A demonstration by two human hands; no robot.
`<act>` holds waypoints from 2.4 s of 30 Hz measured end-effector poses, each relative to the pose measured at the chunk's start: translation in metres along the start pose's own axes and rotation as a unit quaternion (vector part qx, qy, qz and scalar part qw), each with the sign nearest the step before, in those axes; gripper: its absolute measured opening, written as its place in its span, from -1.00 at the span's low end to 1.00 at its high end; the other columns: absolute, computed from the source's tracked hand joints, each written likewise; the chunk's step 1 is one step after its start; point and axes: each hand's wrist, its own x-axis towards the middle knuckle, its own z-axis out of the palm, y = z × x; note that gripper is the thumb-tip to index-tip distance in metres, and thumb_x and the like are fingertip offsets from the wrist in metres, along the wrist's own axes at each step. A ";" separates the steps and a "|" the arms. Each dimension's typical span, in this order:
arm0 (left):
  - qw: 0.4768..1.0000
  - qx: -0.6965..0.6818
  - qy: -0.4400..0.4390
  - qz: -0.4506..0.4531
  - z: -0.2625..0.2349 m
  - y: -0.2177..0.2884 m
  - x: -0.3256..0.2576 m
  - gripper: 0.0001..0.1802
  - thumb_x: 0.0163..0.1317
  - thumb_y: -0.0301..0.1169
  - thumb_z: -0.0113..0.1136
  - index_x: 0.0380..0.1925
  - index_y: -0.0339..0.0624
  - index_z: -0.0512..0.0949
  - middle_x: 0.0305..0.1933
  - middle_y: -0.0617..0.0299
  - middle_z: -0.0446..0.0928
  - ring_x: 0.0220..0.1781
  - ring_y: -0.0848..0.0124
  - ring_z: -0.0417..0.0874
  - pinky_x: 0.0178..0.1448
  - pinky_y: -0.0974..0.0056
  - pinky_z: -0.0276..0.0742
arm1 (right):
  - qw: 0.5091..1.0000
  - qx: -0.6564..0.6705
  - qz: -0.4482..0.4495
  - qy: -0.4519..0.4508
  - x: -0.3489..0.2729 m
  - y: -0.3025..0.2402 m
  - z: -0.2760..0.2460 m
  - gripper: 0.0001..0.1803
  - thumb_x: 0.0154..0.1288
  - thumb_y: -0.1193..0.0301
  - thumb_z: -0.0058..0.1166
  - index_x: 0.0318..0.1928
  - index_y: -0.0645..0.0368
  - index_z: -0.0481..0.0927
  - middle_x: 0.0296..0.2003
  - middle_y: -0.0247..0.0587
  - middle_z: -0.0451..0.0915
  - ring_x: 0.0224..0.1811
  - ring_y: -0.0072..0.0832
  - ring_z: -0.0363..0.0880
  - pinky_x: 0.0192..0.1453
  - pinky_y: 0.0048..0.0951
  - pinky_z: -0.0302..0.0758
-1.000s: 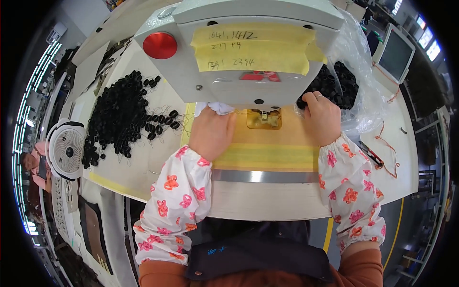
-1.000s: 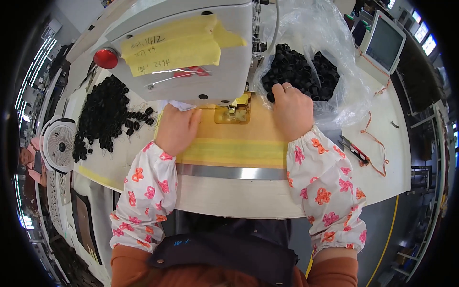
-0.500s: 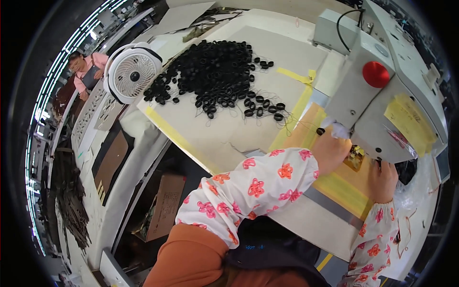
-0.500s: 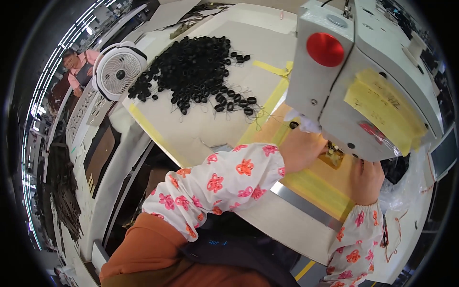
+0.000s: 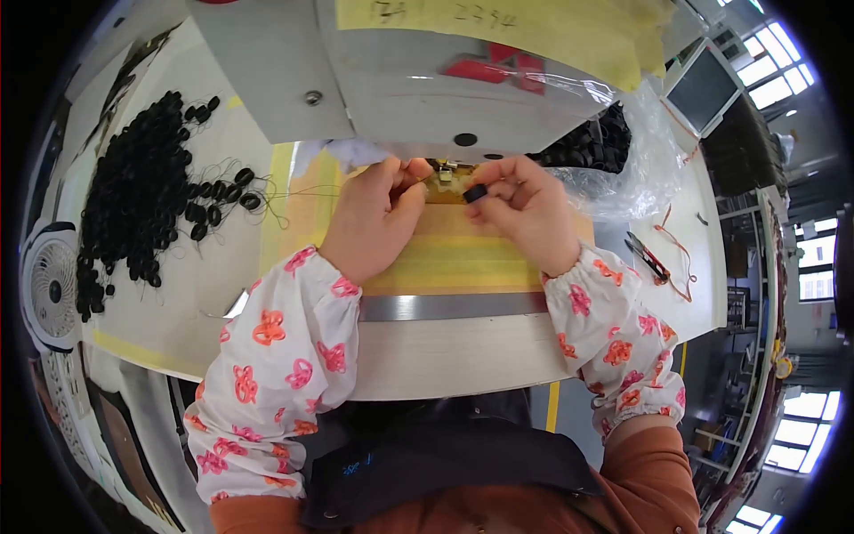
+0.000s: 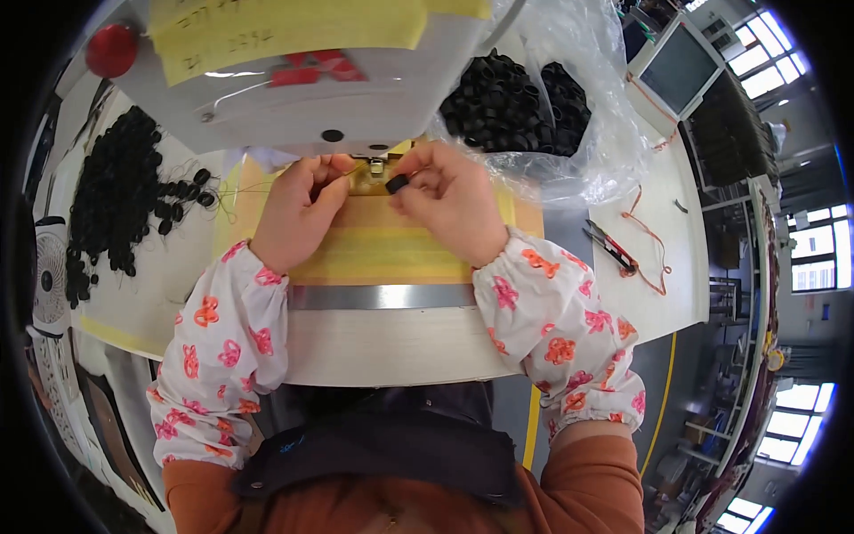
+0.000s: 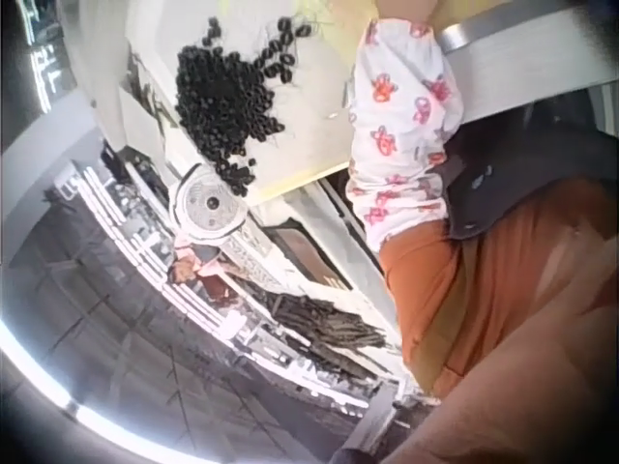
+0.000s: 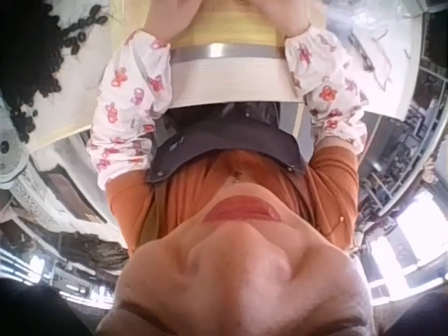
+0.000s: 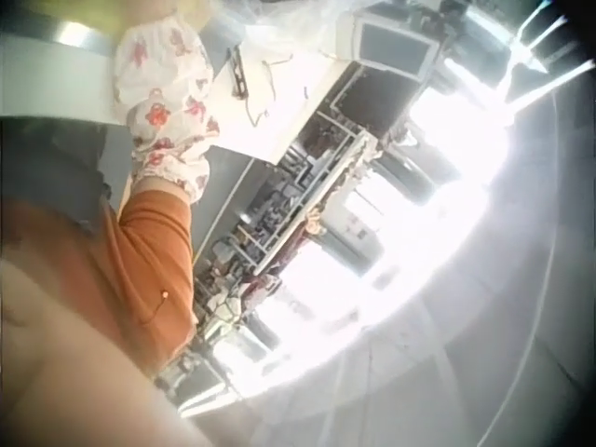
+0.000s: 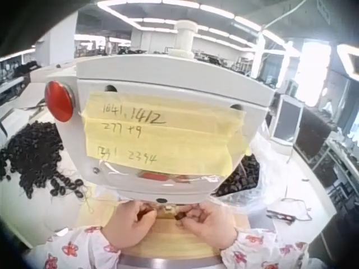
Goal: Attaching plastic hardware components to a leather strap using an industrial sewing machine.
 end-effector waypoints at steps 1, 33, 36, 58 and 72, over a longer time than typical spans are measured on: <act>0.994 -0.099 -0.017 -0.030 -0.002 0.003 -0.002 -0.88 0.12 -0.55 -0.02 -0.36 -0.37 0.45 -0.57 0.32 0.42 -0.49 0.62 0.40 -0.39 0.51 0.30 | 0.997 0.067 0.040 -0.018 -0.003 -0.001 0.005 -0.80 0.01 0.70 -0.03 -0.27 0.34 0.40 -0.43 -0.25 0.51 -0.42 -0.60 0.52 -0.38 -0.64 0.46; 0.968 0.186 -0.101 0.136 0.000 0.003 0.002 -0.72 0.00 -0.35 0.24 -0.30 -0.23 0.47 -0.45 0.18 0.48 -0.49 0.44 0.50 -0.37 0.41 0.39 | 0.989 0.079 0.107 -0.068 -0.007 -0.005 0.012 -0.84 -0.02 0.64 0.01 -0.39 0.31 0.32 -0.56 -0.26 0.48 -0.58 -0.64 0.47 -0.54 -0.62 0.42; 0.989 0.093 -0.103 0.051 -0.004 0.007 0.005 -0.74 0.03 -0.31 0.19 -0.37 -0.27 0.47 -0.52 0.15 0.50 -0.51 0.34 0.51 -0.40 0.34 0.40 | 0.997 -0.027 -0.056 -0.045 -0.011 0.007 0.012 -0.88 0.01 0.64 0.01 -0.41 0.29 0.36 -0.54 -0.25 0.48 -0.54 -0.56 0.51 -0.48 -0.59 0.45; 0.992 0.102 -0.052 -0.044 0.007 0.009 0.016 -0.74 -0.02 -0.28 0.24 -0.46 -0.29 0.56 -0.59 0.17 0.53 -0.57 0.47 0.50 -0.45 0.39 0.37 | 0.944 -0.204 -0.258 -0.003 0.008 0.017 0.009 -0.77 -0.06 0.62 0.02 -0.33 0.26 0.31 -0.52 -0.07 0.48 -0.52 -0.22 0.49 -0.47 -0.36 0.43; 0.973 0.230 -0.013 -0.032 0.012 0.006 0.019 -0.74 -0.01 -0.25 0.17 -0.46 -0.24 0.58 -0.60 0.15 0.54 -0.58 0.33 0.54 -0.44 0.33 0.42 | 0.927 -0.248 -0.271 0.072 0.016 0.021 0.003 -0.94 -0.04 0.58 0.10 -0.48 0.32 0.53 -0.59 -0.14 0.51 -0.57 -0.46 0.51 -0.49 -0.52 0.42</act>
